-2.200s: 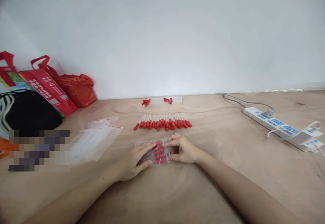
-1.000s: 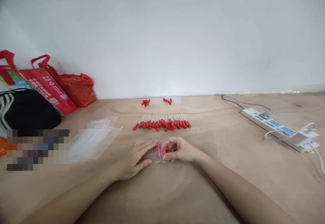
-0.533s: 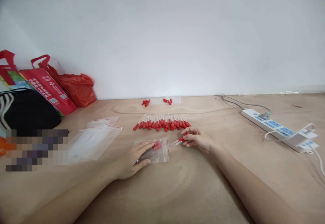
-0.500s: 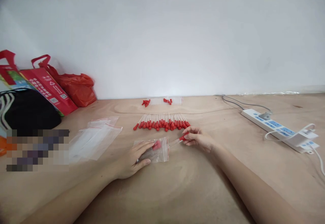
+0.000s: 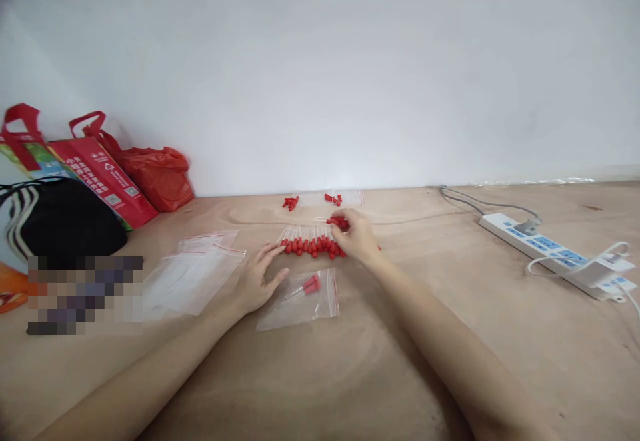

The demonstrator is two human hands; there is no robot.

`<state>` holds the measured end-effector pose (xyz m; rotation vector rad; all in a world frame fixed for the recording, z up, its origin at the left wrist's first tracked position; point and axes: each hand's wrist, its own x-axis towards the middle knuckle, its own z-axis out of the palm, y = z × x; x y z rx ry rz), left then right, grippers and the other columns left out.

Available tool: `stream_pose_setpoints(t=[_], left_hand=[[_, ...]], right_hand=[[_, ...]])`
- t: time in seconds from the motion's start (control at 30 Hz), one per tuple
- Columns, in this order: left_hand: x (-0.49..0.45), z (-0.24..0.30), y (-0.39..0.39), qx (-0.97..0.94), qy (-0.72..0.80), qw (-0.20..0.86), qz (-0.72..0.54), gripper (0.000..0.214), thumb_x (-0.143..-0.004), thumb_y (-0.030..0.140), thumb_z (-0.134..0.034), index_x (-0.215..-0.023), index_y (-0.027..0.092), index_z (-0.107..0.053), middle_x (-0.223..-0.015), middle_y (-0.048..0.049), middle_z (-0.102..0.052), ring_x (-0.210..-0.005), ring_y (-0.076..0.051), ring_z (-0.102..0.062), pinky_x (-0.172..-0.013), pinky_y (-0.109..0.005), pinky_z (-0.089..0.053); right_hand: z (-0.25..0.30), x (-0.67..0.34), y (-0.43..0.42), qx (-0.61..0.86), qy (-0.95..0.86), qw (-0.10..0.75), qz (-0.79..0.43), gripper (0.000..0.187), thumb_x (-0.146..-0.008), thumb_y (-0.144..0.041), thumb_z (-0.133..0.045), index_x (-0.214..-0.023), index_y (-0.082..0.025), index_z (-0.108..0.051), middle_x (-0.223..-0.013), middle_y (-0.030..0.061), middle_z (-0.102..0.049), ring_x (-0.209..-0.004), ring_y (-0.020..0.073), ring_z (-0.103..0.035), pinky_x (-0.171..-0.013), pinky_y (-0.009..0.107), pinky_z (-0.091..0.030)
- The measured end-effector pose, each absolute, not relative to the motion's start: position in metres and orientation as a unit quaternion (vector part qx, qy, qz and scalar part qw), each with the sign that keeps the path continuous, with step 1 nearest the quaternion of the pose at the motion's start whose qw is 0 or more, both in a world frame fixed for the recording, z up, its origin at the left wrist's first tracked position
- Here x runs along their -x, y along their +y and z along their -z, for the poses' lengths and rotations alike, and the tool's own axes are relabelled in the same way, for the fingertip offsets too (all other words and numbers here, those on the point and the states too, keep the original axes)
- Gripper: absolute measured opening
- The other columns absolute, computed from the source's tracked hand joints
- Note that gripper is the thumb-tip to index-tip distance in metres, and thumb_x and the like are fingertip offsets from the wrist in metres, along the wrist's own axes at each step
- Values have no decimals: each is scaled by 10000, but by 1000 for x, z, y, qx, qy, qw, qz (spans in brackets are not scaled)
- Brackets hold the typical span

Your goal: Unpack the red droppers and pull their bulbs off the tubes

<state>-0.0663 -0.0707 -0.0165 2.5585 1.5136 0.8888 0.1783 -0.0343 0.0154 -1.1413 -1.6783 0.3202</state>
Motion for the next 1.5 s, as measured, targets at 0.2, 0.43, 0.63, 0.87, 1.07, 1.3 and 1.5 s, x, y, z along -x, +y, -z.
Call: stream_pose_setpoints(t=[0.2, 0.43, 0.63, 0.87, 1.07, 1.3, 1.5], left_hand=[[74, 23, -48, -800, 543, 38, -253, 488, -806, 367, -463, -1246, 165, -402, -1281, -118, -410, -1199, -257, -362, -991, -432, -315], [71, 22, -52, -804, 546, 76, -223, 498, -824, 368, -440, -1277, 173, -369, -1295, -105, -414, -1201, -234, -371, -1006, -401, -300], [70, 21, -51, -807, 542, 78, -221, 488, -828, 370, -433, -1274, 182, -372, -1288, -100, -425, -1189, -233, -387, -997, -405, -311], [71, 21, -51, -809, 538, 84, -223, 480, -830, 359, -433, -1270, 175, -374, -1298, -102, -416, -1200, -232, -378, -1001, -412, -311], [68, 16, -64, -817, 495, 16, -296, 381, -833, 318, -442, -1182, 171, -479, -1250, -109, -452, -1186, -233, -394, -994, -415, -332], [49, 15, -104, -880, 389, 117, -246, 356, -851, 347, -425, -1178, 226, -495, -1280, -70, -446, -1173, -204, -428, -980, -379, -377], [41, 17, -106, -876, 407, 173, -190, 451, -836, 379, -431, -1237, 173, -439, -1277, -105, -458, -1160, -217, -447, -976, -386, -380]], right_hand=[[3, -128, -21, 490, -794, 360, 0, 263, -790, -122, -407, -1016, -147, -540, -1003, 100, -559, -869, 171, -564, -756, 278, -450], [8, -115, -22, 492, -824, 279, 22, 292, -821, -143, -390, -1069, -173, -541, -1044, 104, -549, -875, 188, -556, -717, 274, -433], [8, -116, -24, 492, -833, 254, 26, 334, -820, -197, -454, -1150, -167, -498, -1009, 95, -573, -909, 198, -542, -738, 278, -419], [5, -120, -29, 492, -824, 278, 42, 480, -739, -414, -591, -1136, -157, -512, -1007, 100, -587, -986, 241, -494, -835, 355, -365], [6, -157, -58, 479, -790, 383, 19, 189, -810, -335, -496, -820, -181, -605, -775, 51, -610, -781, 182, -523, -737, 318, -373], [23, -199, -102, 454, -798, 375, -132, 119, -747, -246, -550, -656, -191, -605, -604, 0, -567, -606, 125, -496, -623, 269, -380], [25, -186, -104, 439, -813, 338, -179, 120, -750, -277, -571, -733, -219, -674, -626, 4, -565, -643, 130, -499, -664, 284, -378]])
